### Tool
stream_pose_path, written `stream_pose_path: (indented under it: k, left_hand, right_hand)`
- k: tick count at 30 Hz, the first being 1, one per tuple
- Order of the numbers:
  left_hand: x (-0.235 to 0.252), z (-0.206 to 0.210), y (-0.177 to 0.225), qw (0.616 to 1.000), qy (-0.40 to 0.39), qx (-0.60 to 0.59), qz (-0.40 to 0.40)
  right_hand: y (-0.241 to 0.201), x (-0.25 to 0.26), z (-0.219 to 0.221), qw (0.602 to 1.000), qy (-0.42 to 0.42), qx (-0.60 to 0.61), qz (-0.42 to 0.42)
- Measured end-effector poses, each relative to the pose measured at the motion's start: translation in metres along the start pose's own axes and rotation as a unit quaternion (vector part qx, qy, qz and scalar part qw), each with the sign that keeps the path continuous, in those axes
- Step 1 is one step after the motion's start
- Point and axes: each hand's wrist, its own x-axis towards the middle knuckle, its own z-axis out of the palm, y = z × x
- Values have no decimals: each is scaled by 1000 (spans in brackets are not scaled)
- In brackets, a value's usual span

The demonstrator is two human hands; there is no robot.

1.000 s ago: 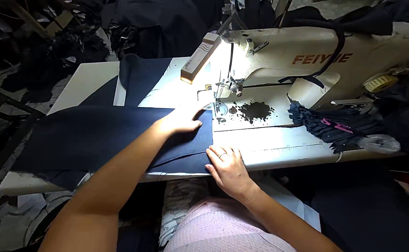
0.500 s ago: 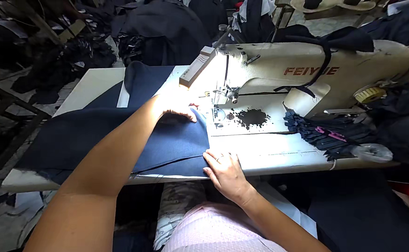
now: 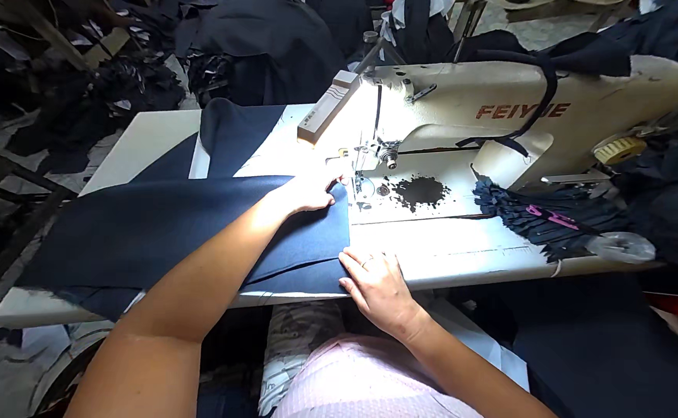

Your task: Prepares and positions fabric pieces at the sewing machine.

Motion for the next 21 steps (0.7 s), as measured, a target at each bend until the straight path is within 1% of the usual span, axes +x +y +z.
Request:
stream_pose_path:
  k: [3,5,7,10,12,14,17,19,21]
  left_hand:
    - [-4,4,1,999,30,-5,9]
    - [-5,11,-3,995,81,7,53]
    - [-4,24,-8,984,143,44,102]
    - [-7,38,-5,961,220,88,142]
    - [-9,48,-4,945,255,92,185]
    - [-14,57,-6,947,242,72,198]
    - [-25,59,-5,958,216,48,185]
    - [-36,53,-1,973,160,42,162]
    - [-49,53,1,989,88,51,110]
  right_hand:
    - [0,0,0,1000,0,0,0]
    - [0,0,0,1000,1,-3,1]
    - [0,0,0,1000,4,-2,2]
    - [0,0,0,1000,2,0,5]
    - [-1,0,-1,1000,2,0,6]
    - [0,0,0,1000,2,-1,7]
    - [0,0,-1,1000,-3,-2,9]
    - [-1,0,-1,1000,-2,-1,9]
    - [-1,0,0,1000,-2,2,9]
